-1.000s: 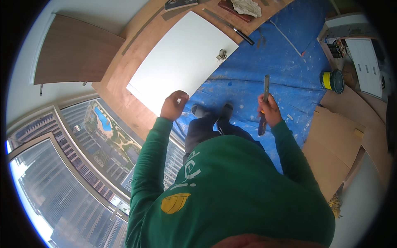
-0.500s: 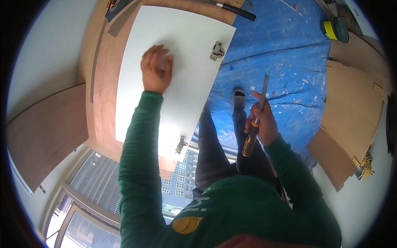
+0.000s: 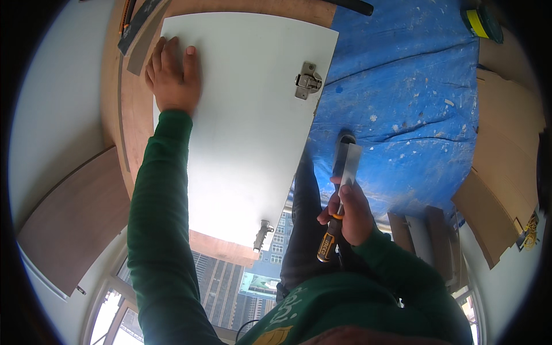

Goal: The person scrapes paint from a white cabinet door using a metal scraper and a utility knife. They repeatedly scrape the same areas, switch tools, and occasionally wipe the surface with their hand.

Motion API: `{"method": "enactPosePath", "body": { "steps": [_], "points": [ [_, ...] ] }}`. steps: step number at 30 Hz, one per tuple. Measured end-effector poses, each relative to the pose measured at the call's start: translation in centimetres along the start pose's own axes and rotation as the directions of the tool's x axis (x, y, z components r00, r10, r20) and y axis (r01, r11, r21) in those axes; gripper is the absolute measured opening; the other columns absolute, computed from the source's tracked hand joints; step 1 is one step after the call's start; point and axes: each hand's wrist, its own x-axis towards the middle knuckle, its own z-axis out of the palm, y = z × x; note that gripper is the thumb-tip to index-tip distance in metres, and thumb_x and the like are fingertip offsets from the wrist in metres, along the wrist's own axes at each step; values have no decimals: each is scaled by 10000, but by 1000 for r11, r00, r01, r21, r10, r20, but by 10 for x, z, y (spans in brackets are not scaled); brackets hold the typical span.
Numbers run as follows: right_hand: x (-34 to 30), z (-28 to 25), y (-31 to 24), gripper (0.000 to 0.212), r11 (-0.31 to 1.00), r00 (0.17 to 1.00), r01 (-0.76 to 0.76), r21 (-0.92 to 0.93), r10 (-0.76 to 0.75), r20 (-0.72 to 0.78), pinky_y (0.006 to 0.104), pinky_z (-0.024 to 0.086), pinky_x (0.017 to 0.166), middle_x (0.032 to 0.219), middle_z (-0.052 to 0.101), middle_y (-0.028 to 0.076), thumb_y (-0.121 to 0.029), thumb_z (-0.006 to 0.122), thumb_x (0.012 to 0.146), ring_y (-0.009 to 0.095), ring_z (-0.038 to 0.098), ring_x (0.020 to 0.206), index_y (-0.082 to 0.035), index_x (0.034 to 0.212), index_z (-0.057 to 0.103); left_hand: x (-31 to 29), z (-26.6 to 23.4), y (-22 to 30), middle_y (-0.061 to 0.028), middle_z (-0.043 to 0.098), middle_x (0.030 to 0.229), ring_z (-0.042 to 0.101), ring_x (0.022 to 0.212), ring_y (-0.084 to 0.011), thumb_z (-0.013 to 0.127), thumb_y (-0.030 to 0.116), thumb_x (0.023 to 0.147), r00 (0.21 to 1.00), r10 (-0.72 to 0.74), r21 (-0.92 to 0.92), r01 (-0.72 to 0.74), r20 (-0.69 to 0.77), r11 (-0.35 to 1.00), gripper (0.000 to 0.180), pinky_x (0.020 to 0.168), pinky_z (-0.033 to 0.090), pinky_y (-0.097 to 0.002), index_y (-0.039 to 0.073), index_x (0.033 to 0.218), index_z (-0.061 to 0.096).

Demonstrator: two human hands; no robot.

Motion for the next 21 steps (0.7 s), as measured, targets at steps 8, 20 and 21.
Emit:
{"method": "enactPosePath", "body": {
  "steps": [8,20,21],
  "points": [
    [13,19,-9,441,995,998,-20,95,15,59,363,617,720,824,570,77,-437,430,1110,225,716,766,-7,1081,523,2,5,8,-165,504,1540,405,1444,-401,519,502,1021,1000,-9,-35,10,14,999,581,1217,247,-543,78,1413,585],
    [35,39,-37,344,988,986,-60,140,37,163,409,641,735,705,566,76,-369,451,1109,251,730,712,-28,1114,491,5,10,-1,-178,528,1510,423,1420,-418,502,544,1015,1000,-1,-125,4,19,992,631,1187,307,-547,62,1412,592],
    [36,39,-37,371,986,979,-91,136,63,194,411,636,724,685,569,85,-399,457,1107,284,743,718,-29,1100,487,5,9,-2,-177,528,1509,421,1421,-416,502,549,1013,1000,5,-133,-4,12,991,636,1187,309,-545,61,1411,593]
  ]
}}
